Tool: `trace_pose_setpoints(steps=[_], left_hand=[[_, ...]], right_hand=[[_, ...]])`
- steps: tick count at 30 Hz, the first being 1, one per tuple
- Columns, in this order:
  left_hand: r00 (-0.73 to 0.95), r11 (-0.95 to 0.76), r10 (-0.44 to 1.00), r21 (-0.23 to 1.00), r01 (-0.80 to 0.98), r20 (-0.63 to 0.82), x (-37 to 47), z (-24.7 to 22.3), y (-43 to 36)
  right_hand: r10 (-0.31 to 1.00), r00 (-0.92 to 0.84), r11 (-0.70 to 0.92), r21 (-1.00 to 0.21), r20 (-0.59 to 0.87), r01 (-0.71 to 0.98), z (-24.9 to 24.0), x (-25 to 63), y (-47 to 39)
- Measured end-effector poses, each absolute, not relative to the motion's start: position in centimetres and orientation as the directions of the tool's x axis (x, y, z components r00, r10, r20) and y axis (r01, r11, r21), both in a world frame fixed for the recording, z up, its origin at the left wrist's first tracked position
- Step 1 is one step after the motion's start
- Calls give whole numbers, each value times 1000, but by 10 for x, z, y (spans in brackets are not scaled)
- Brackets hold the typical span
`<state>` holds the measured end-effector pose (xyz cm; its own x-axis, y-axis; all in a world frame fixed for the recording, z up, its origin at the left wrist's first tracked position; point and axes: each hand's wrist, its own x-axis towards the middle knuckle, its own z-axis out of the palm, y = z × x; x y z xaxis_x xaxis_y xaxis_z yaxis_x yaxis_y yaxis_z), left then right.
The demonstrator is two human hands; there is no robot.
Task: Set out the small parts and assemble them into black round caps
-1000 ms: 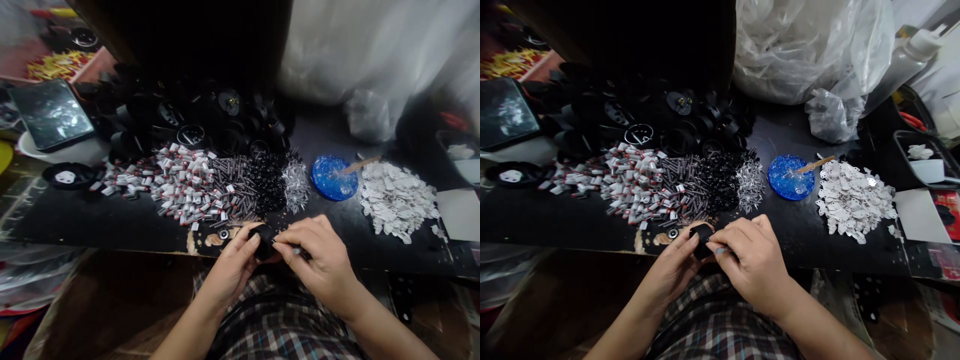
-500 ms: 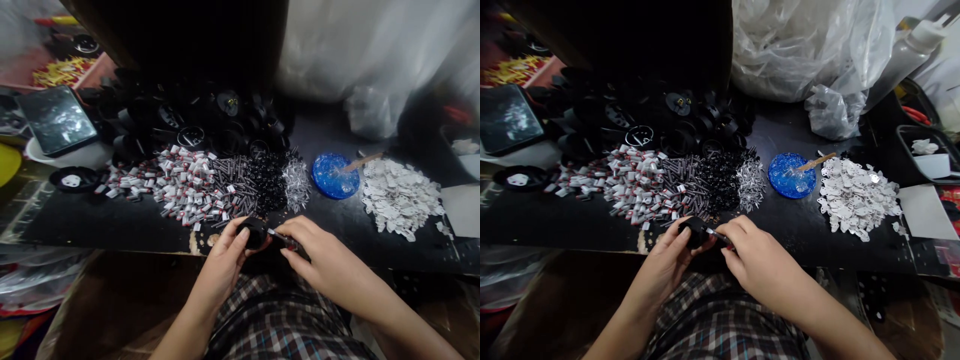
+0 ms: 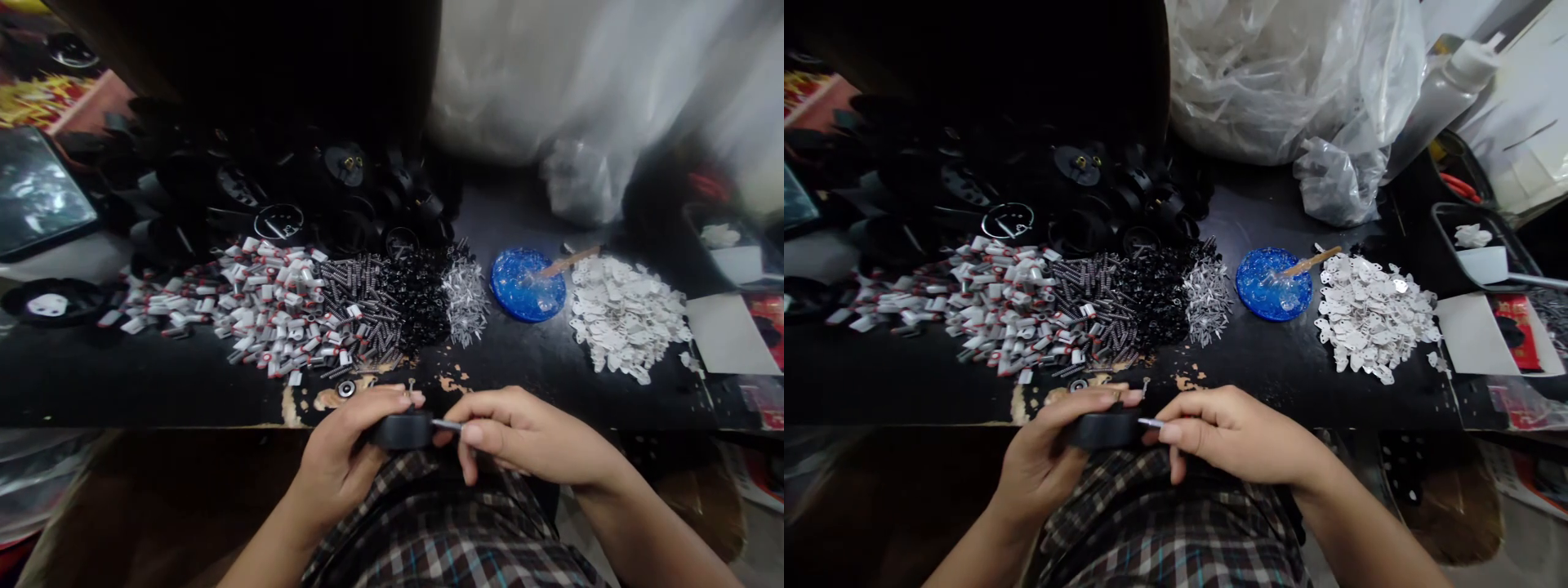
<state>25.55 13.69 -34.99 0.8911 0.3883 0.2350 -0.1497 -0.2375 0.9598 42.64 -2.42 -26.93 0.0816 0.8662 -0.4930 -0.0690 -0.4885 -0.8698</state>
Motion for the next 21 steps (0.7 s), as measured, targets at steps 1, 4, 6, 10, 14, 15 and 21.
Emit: trace_pose_setpoints(steps=[1,4,6,10,14,15,21], left_hand=[[858,-163,487,982,-93,162,258,-350,130],[739,244,634,966,89,-228,273,-351,108],[740,411,577,906,103,-346,281,-352,98],[775,490,513,867,90,-370,288,-353,97],[768,531,495,841,102,-406,290,-350,102],[757,545,506,834,90,-413,292,-348,101],[731,703,492,711,-13,-473,306,-336,94]], right_hand=[[856,197,-485,-874,-479,-18,-274,429,-24],[694,661,-625,-695,-286,356,-289,441,-19],[614,776,-744,-435,-144,507,-298,450,-15],[681,730,-728,-168,-66,664,-311,461,-9],[737,675,-675,-86,-43,732,-313,460,-8],[743,668,-669,-101,-48,737,-313,458,-9],[800,600,-561,-359,-1,746,-306,442,-16]])
